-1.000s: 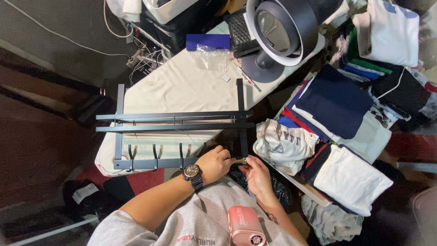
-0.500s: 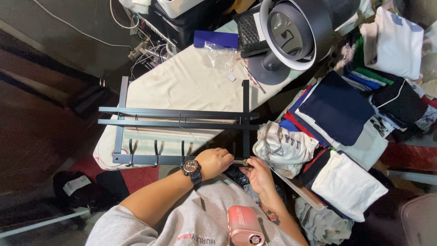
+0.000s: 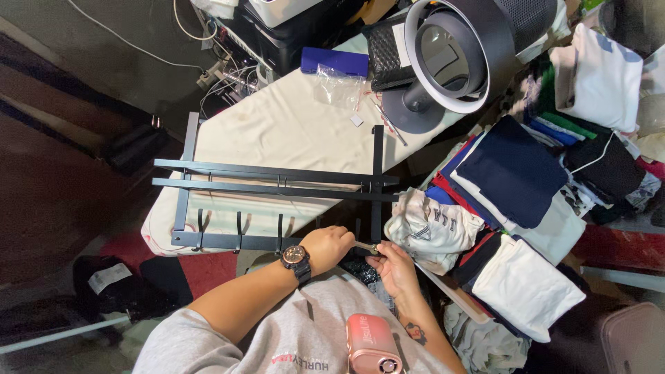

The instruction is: The person assembles a black metal shelf by attaching small plastic feet to its base using a wrench. After completing the assembly, they place the shelf on a table and then open a black plastic-wrapped package using a pen.

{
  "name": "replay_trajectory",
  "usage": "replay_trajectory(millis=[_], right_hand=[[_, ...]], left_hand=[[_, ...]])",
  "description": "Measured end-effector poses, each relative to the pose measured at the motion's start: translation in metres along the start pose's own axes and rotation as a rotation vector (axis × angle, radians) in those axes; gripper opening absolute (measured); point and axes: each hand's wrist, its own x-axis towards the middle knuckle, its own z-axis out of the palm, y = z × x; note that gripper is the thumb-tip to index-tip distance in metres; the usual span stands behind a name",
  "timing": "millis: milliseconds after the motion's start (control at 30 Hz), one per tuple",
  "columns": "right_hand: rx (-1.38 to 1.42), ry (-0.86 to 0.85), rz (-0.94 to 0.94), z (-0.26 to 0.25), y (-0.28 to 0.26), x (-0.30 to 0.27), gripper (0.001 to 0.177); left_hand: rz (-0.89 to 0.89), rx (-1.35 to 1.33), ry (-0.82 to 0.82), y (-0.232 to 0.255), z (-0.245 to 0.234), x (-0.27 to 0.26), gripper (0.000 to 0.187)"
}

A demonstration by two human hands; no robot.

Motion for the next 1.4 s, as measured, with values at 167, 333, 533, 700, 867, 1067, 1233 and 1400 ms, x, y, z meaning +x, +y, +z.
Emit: replay_trajectory(millis=[167, 333, 533, 700, 867, 1067, 1233, 1400], right_hand=[[-0.038, -0.004, 0.010, -0.002, -0.003, 0.003, 0.006], [-0.066, 0.034, 0.016, 0.003, -0.008, 0.000, 0.010], [-0.074, 0.039, 0.042, 0.001, -0.011, 0.001, 0.013], [-0.074, 0.030, 0.061, -0.004, -0.010, 0.004, 0.011], [-0.034, -0.024, 0.072, -0.005, -0.013, 0.003, 0.009], [-0.013, -0.054, 0.054, -0.003, -0.012, -0.003, 0.011], [0.004, -0.062, 0.039, -0.002, -0.012, -0.005, 0.012], [-0.035, -0.051, 0.026, -0.001, -0.012, -0.005, 0.012]], left_hand=[[-0.052, -0.101, 0.072, -0.002, 0.000, 0.001, 0.013], [-0.156, -0.158, 0.012, -0.003, -0.001, 0.007, 0.011], [-0.185, -0.096, 0.052, 0.004, -0.001, 0.007, 0.011], [-0.172, -0.078, 0.121, 0.011, -0.001, 0.005, 0.010], [-0.356, -0.199, 0.055, 0.011, 0.000, 0.007, 0.008], [-0.549, -0.311, -0.090, -0.012, 0.028, 0.021, 0.012], [-0.486, -0.359, -0.044, -0.021, 0.036, 0.023, 0.012], [-0.542, -0.265, -0.047, 0.003, 0.013, 0.021, 0.034]])
